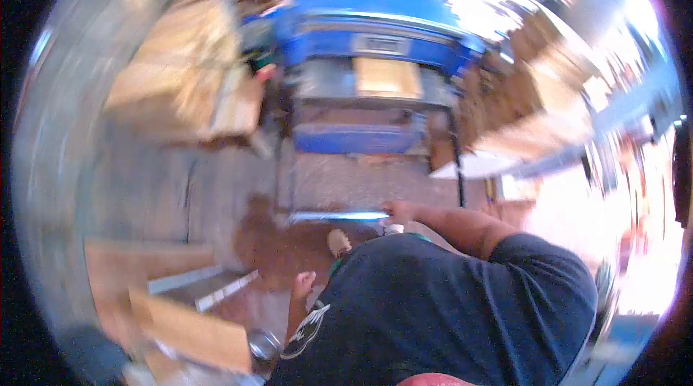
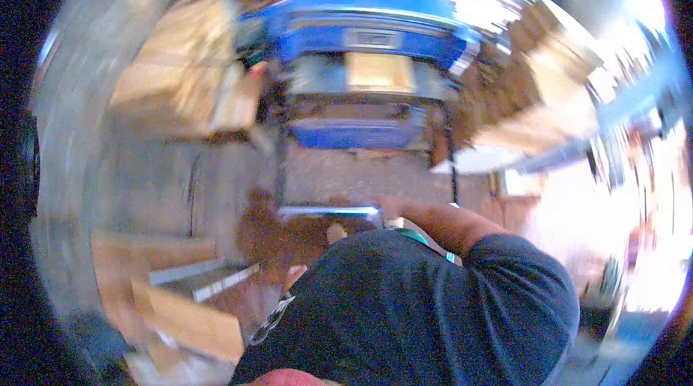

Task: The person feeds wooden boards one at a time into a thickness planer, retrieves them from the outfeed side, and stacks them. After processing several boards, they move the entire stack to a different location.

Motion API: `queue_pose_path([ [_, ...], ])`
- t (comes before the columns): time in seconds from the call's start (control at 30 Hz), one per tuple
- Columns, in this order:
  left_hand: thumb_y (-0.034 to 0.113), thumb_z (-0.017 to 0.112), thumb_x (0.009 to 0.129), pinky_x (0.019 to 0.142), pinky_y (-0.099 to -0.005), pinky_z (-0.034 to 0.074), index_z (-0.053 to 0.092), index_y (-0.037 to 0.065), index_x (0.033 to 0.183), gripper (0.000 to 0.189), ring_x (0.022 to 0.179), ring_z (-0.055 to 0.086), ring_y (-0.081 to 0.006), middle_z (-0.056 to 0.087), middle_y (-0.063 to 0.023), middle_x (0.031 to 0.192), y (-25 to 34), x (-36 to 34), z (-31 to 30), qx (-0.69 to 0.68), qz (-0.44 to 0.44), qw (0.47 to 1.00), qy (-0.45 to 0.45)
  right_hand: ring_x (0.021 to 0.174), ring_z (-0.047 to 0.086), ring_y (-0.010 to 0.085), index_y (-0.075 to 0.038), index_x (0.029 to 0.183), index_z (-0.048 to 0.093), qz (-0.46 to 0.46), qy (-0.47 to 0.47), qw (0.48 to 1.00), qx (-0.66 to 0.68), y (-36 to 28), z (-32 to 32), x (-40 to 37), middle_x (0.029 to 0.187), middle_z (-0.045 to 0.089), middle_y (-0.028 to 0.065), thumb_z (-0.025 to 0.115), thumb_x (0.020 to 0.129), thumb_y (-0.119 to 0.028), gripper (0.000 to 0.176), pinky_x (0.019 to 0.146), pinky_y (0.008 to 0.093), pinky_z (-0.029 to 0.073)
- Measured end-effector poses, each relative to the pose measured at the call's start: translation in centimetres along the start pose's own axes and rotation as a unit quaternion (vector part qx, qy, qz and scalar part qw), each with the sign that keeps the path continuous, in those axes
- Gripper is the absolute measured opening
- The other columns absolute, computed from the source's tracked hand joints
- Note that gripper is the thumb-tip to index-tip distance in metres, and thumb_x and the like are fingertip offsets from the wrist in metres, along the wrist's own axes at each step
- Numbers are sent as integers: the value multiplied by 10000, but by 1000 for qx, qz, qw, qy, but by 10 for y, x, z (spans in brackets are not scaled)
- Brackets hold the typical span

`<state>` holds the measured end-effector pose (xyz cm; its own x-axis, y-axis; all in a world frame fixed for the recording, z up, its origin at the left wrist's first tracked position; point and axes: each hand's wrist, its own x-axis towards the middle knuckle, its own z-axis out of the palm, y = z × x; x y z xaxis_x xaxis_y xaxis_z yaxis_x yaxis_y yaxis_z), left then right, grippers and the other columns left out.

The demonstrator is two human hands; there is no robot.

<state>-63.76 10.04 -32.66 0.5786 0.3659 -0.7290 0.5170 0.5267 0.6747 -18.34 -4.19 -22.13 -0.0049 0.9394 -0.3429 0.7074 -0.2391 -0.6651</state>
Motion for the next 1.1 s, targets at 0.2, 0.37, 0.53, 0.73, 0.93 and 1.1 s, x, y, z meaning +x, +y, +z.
queue_pose_path([
  [0.2, 235, 600, 896, 427, -243, 399, 595, 108, 947, 137, 546, 506, -91, 552, 0, 705, 77, 79, -36, 5, -19, 1000, -11, 925, 623, 326, -52, 1155, 573, 266, 90, 960, 15, -22, -99, -82, 1001, 649, 167, 613, 839, -440, 503, 816, 430, 487],
  [0.37, 161, 592, 878, 478, -259, 428, 584, 46, 926, 125, 588, 529, -154, 566, -37, 748, 147, 110, -87, -316, 10, 948, -49, 901, 630, 276, -17, 1071, 604, 238, 499, 827, 103, 43, -174, -178, 984, 647, 177, 659, 831, -320, 390, 802, 392, 492],
  [0.53, 117, 580, 865, 642, -294, 476, 580, -13, 989, 180, 726, 570, -199, 608, -101, 850, 238, 91, -10, 153, 284, 828, 459, 1164, 470, 345, -17, 1162, 549, 288, 721, 631, -10, 115, -277, -255, 1221, 517, 220, 679, 797, -373, 526, 973, 406, 388],
  [0.73, 84, 557, 867, 718, -305, 497, 560, -35, 1062, 229, 811, 595, -200, 623, -125, 927, 376, 59, 212, 100, 390, 817, 413, 1335, 267, 414, -76, 1239, 519, 354, 714, 586, -149, 149, -385, -280, 1429, 301, 242, 674, 782, -426, 596, 1085, 510, 250],
  [0.93, 116, 612, 886, 757, -276, 493, 552, 4, 1097, 246, 827, 583, -147, 597, -70, 984, 450, 94, 404, 86, 456, 877, 126, 1294, 368, 363, -82, 1111, 592, 284, 654, 680, -171, 192, -391, -317, 1295, 490, 173, 680, 762, -345, 446, 1041, 562, 286],
  [1.1, 74, 567, 905, 849, -307, 506, 539, -9, 1119, 231, 974, 590, -168, 605, -103, 1042, 492, 99, 522, 176, 451, 873, -58, 1308, 347, 372, -64, 1116, 584, 212, 680, 695, -99, 192, -355, -374, 1338, 445, 198, 717, 746, -210, 419, 1076, 474, 295],
])
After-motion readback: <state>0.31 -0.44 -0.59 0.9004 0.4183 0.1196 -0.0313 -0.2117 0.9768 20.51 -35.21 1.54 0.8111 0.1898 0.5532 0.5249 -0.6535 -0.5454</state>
